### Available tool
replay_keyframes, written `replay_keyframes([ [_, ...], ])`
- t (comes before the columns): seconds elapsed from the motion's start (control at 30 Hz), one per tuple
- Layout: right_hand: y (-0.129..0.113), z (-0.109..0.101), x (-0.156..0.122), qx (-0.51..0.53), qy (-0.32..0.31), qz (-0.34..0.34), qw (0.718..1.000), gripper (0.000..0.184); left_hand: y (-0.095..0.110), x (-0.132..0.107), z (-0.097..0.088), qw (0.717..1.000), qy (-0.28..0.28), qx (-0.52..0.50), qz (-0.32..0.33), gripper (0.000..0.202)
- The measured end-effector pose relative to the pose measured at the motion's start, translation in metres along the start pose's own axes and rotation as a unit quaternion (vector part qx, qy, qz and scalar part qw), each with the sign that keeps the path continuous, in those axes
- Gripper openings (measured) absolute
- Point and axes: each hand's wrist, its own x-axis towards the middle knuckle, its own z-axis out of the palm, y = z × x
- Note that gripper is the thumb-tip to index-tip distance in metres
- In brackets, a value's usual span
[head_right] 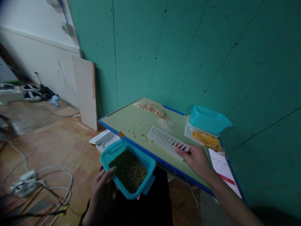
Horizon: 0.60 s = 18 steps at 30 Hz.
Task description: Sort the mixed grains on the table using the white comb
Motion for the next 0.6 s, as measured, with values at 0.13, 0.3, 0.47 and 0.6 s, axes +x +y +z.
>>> replay_keyframes([
  [0.13, -0.01, 0.002, -0.016, -0.024, -0.01, -0.008, 1.0, 0.035, 0.002, -0.001, 0.007, 1.0, -0.001, -0.008, 0.005, 0.048],
  [0.3, -0.021, 0.009, -0.03, -0.021, -0.031, -0.053, 0.998, 0.029, 0.008, 0.0, 0.011, 1.0, 0.012, -0.017, -0.007, 0.051],
  [0.47, -0.02, 0.015, -0.012, -0.01, 0.032, -0.057, 0.998, 0.025, 0.012, -0.002, 0.01, 0.999, 0.018, -0.022, -0.018, 0.048],
  [0.6, -0.013, 0.02, 0.015, -0.013, 0.054, -0.034, 0.998, 0.028, 0.015, 0.0, 0.006, 0.998, 0.019, 0.041, 0.038, 0.042],
])
